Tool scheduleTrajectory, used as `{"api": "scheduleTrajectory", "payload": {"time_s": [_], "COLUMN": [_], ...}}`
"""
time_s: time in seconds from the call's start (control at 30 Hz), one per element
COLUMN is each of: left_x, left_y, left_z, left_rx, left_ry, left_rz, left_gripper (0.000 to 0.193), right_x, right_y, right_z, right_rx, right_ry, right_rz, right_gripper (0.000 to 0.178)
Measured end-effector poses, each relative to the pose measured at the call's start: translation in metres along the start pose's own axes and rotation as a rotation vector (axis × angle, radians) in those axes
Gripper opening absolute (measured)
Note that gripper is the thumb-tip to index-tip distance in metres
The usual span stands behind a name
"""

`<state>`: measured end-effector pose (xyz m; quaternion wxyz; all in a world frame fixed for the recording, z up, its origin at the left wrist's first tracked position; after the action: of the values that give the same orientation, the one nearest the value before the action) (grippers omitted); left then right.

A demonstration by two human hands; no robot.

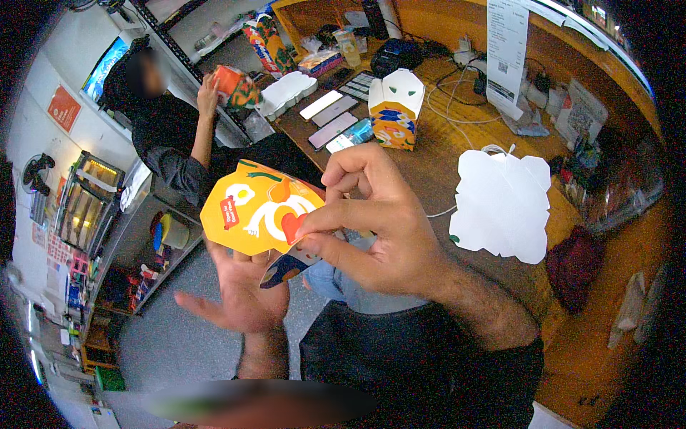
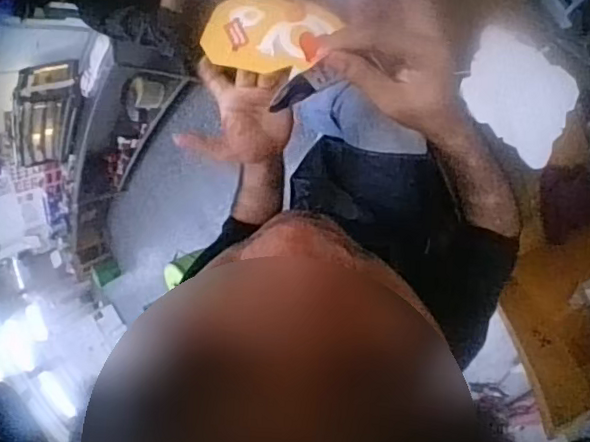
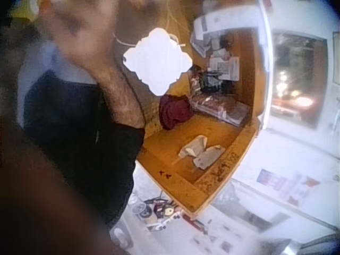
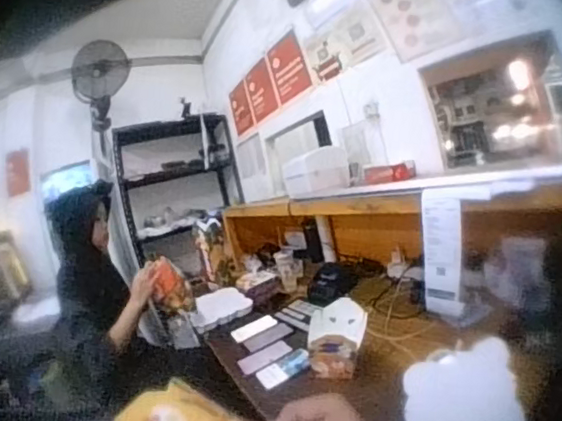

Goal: The person folds and assembles flat, colorful printed cardboard boxes into three-dimensional containers. They repeatedly fold flaps, tuck tabs, and shape the boxes by hand, then place the finished boxes on the counter.

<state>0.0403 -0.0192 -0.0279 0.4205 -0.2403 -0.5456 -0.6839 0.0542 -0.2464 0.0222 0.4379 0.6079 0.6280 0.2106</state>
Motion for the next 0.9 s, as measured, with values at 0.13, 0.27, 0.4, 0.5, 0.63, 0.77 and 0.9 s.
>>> {"api": "scheduleTrajectory", "payload": {"time_s": [0.13, 0.27, 0.4, 0.5, 0.63, 0.77, 0.9], "left_x": [0.009, -0.008, -0.015, -0.005, -0.001, 0.004, 0.01], "left_y": [0.024, 0.026, 0.02, 0.016, 0.009, 0.006, 0.003], "left_z": [0.004, 0.029, 0.047, 0.03, 0.01, -0.006, -0.011], "left_rx": [-0.409, -0.596, -0.656, -0.549, -0.351, -0.284, -0.239], "left_ry": [-0.329, -0.164, 0.525, 0.688, 0.734, 0.679, 0.752], "left_rz": [0.099, -0.006, 0.09, 0.183, 0.233, 0.251, 0.22], "left_gripper": [0.14, 0.143, 0.09, 0.056, 0.048, 0.046, 0.048], "right_x": [-0.003, 0.002, 0.01, 0.013, 0.012, 0.018, 0.016], "right_y": [0.0, -0.002, -0.002, -0.004, -0.001, -0.007, -0.007], "right_z": [-0.011, -0.021, -0.021, -0.018, -0.01, 0.004, 0.012], "right_rx": [-0.098, -0.223, -0.264, -0.173, 0.027, 0.233, 0.173], "right_ry": [-0.162, -0.161, -0.22, -0.244, -0.263, 0.034, 0.051], "right_rz": [-0.1, -0.174, -0.222, -0.236, -0.197, -0.176, -0.164], "right_gripper": [0.019, 0.022, 0.021, 0.021, 0.02, 0.016, 0.015]}}
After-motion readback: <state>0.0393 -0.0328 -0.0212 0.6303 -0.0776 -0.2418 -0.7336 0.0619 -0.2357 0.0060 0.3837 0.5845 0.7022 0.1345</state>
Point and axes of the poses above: each hand's wrist, its own y-axis towards the middle knuckle, its own x-axis out of the palm, z = x × y, the point moved 4 cm from there along y, towards the middle knuckle, and after that the axes turned 12 degrees about -y, right-handed, at the moved point
